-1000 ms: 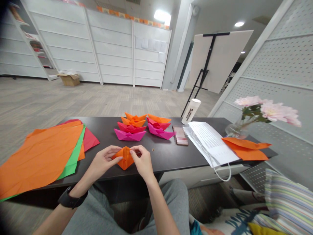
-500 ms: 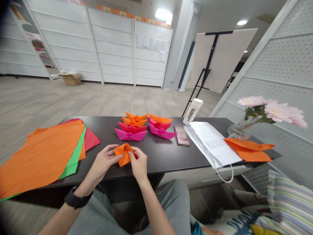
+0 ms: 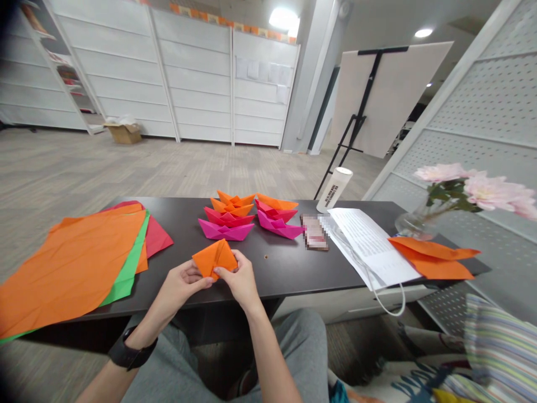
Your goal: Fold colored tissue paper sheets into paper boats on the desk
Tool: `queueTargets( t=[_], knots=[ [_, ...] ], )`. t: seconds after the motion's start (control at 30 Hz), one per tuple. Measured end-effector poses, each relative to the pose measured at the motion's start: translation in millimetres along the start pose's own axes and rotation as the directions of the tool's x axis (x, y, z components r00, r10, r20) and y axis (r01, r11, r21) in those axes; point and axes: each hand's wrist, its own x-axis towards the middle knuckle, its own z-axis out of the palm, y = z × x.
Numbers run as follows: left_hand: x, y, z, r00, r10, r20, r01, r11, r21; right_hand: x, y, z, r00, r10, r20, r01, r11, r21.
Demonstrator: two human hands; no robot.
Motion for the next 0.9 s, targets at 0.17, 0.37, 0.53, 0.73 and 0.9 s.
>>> queueTargets(
  t=[0.17, 0.37, 0.53, 0.73, 0.9],
  knots=[
    [-1.5, -2.1, -0.5, 0.995, -0.043, -0.089, 0.042, 0.999, -0.011, -1.1, -0.9, 1.1, 0.995, -0.053, 0.08, 0.055, 0.998, -0.03],
    [0.2, -13.9, -2.0, 0.995, -0.026, -0.095, 0.028, 0.999, 0.016, 1.7, 10.1, -0.4, 0.997, -0.004, 0.074, 0.006, 1.0, -0.027],
    [-0.1, -14.5, -1.0, 0.999, 0.045, -0.027, -0.039, 0.982, 0.185, 1.3, 12.8, -2.2, 0.996, 0.014, 0.089, -0.012, 1.0, -0.029],
    [9.6, 10.5, -13.1, 0.982, 0.19, -0.007, -0.182, 0.948, 0.262, -0.6, 4.9, -3.6, 0.991, -0.047, 0.126, 0.058, 0.995, -0.082],
    [22.9, 24.4, -21.4, 0.985, 0.168, 0.026, -0.169, 0.947, 0.272, -0.1, 6.1, -4.4, 0.995, 0.041, 0.09, -0.048, 0.996, 0.078]
  ],
)
